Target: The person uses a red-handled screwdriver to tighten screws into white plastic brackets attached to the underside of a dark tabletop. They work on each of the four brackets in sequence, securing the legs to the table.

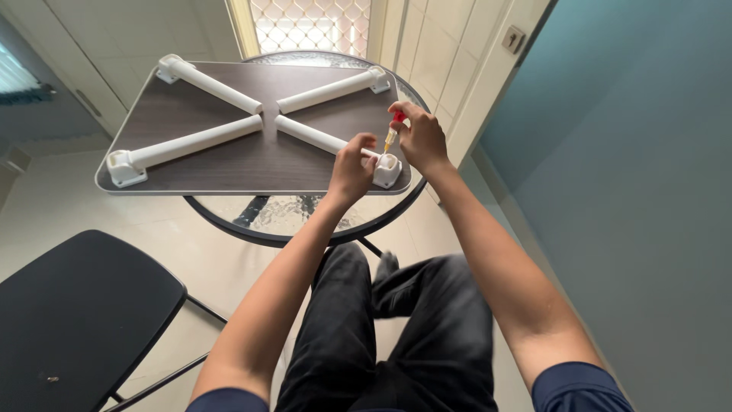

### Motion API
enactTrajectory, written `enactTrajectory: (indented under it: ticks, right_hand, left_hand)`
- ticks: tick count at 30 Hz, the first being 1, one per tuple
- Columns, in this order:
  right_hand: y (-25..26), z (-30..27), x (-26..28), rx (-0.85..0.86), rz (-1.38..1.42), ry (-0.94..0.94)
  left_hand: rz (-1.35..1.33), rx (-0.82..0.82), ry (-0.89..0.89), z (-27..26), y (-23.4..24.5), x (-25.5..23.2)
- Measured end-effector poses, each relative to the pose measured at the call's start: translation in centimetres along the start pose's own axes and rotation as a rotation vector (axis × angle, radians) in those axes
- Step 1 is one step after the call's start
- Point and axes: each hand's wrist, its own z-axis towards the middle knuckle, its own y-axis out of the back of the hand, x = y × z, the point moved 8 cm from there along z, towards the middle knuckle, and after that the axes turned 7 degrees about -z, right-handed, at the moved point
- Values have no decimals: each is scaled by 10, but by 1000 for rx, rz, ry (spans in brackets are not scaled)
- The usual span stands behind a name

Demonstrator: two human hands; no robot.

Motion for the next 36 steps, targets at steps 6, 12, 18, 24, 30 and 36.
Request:
enactTrajectory:
  ticks: [6, 12, 18, 24, 30, 36]
  right_hand:
    - [2, 4, 5, 19, 22, 115]
    - [-3, 0, 24, 58, -111, 116]
    - [-6, 6, 32, 56, -26, 137]
    - [-13, 25, 4, 92, 240, 81]
    - [-22, 36, -23, 166, 256, 1]
    - [-29, 56, -35, 190, 211, 10]
  left_hand:
    - [-93, 105, -140, 30, -26, 1]
    - [-140, 159, -76, 35, -17, 9]
    - [-115, 214, -9, 42, -5, 7]
    - [-88, 353, -52, 62, -12, 18]
    - [-424, 556, 54, 87, -24, 40]
    - [-285, 541, -68, 99, -34, 36]
